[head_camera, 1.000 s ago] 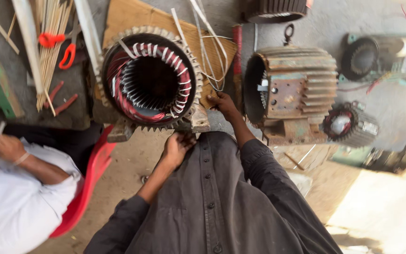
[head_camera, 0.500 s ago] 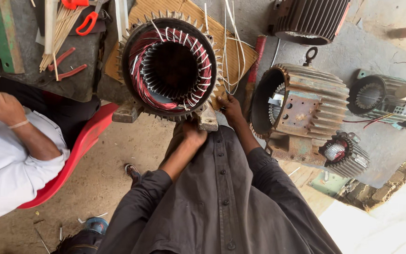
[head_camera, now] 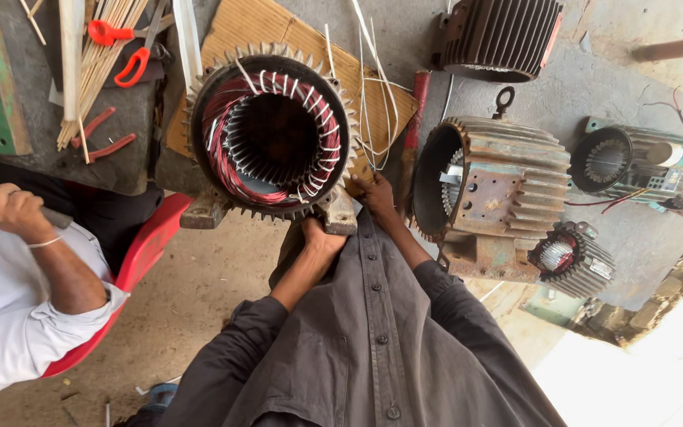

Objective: The person winds white insulation tape around the copper windings of a motor stator. They use a wooden stick to press the tape into the slots and a hammer to tap the windings into place.

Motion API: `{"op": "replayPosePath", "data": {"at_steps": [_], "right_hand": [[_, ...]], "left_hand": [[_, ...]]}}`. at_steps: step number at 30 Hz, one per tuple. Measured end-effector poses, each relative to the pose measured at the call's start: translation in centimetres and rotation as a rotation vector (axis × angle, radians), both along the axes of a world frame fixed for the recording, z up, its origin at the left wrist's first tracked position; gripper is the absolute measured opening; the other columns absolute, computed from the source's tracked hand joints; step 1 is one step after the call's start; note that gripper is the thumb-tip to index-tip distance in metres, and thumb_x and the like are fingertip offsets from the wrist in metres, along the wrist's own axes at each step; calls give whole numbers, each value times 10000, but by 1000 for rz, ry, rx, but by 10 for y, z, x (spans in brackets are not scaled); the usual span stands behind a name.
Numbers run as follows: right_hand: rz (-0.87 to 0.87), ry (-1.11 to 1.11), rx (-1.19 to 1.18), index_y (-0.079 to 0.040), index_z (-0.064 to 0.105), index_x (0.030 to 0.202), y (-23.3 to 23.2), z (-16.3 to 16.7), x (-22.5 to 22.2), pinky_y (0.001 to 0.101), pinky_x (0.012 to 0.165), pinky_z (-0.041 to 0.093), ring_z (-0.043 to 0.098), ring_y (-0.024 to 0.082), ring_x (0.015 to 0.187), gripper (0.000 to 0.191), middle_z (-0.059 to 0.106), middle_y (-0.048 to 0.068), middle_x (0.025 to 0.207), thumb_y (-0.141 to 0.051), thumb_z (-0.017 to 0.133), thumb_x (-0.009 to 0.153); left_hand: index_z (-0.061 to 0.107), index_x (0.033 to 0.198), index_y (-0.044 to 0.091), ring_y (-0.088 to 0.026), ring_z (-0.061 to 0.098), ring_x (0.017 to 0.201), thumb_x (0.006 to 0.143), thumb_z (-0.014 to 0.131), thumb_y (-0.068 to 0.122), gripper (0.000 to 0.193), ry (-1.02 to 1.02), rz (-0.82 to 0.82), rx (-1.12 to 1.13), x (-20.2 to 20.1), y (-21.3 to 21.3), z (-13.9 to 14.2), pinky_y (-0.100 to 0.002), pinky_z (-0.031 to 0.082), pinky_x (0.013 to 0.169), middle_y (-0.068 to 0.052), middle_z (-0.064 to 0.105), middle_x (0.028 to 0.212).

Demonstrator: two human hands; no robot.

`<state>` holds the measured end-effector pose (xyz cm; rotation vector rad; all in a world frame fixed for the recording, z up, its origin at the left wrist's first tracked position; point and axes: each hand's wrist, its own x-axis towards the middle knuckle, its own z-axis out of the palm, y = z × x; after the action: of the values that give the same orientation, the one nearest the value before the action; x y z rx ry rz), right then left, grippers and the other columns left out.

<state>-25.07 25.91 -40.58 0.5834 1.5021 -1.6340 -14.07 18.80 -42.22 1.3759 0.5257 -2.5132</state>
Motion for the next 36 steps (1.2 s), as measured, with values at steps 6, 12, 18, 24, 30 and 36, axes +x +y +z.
{"op": "replayPosePath", "data": {"at_steps": [6, 12, 18, 24, 30, 36], "right_hand": [[-65, 155, 18, 38, 672, 1170, 2, 0, -12, 322, 757, 638, 742, 179, 870, 400, 768, 91, 1025, -163, 823, 858], [81, 415, 342, 25, 713, 1136, 19, -2, -27, 270, 732, 559, 698, 107, 828, 365, 776, 85, 973, -182, 836, 861], [22, 434, 311, 6, 712, 1180, 17, -13, -34, 288, 663, 542, 651, 99, 749, 437, 752, 77, 906, -242, 839, 843], [225, 465, 494, -4, 747, 1045, 29, -18, -32, 362, 625, 528, 651, 189, 674, 410, 751, 127, 823, -354, 846, 856], [746, 234, 462, -7, 725, 1057, 27, -36, 12, 422, 749, 546, 685, 300, 850, 364, 735, 201, 979, -344, 693, 924], [449, 29, -142, -17, 678, 1202, 38, -60, 45, 345, 917, 534, 664, 204, 1018, 385, 735, 123, 1176, -286, 443, 1057]], "left_hand": [[656, 1211, 69, -287, 671, 1077, 1041, 416, 361, 414, 25, -108, 32, -13, -3, 6, -441, 539, 967, -115, 707, 1177], [614, 1294, 55, -312, 640, 1162, 1048, 337, 305, 447, -113, -250, 1, -18, -3, 2, -476, 508, 1028, -144, 673, 1283], [576, 1325, 22, -311, 613, 1194, 1043, 305, 305, 483, -151, -380, -79, -8, -15, -1, -480, 481, 1049, -165, 639, 1317], [556, 1351, -16, -315, 602, 1208, 1041, 281, 308, 526, -173, -449, -95, 0, -29, -1, -494, 476, 1067, -204, 629, 1328], [590, 1303, 28, -330, 603, 1168, 994, 287, 341, 534, -168, -411, 15, 10, -28, -10, -488, 478, 1027, -167, 636, 1284], [593, 1297, 10, -336, 614, 1163, 1029, 298, 299, 493, -131, -415, -20, 11, -20, -30, -495, 496, 1024, -184, 647, 1269]]}}
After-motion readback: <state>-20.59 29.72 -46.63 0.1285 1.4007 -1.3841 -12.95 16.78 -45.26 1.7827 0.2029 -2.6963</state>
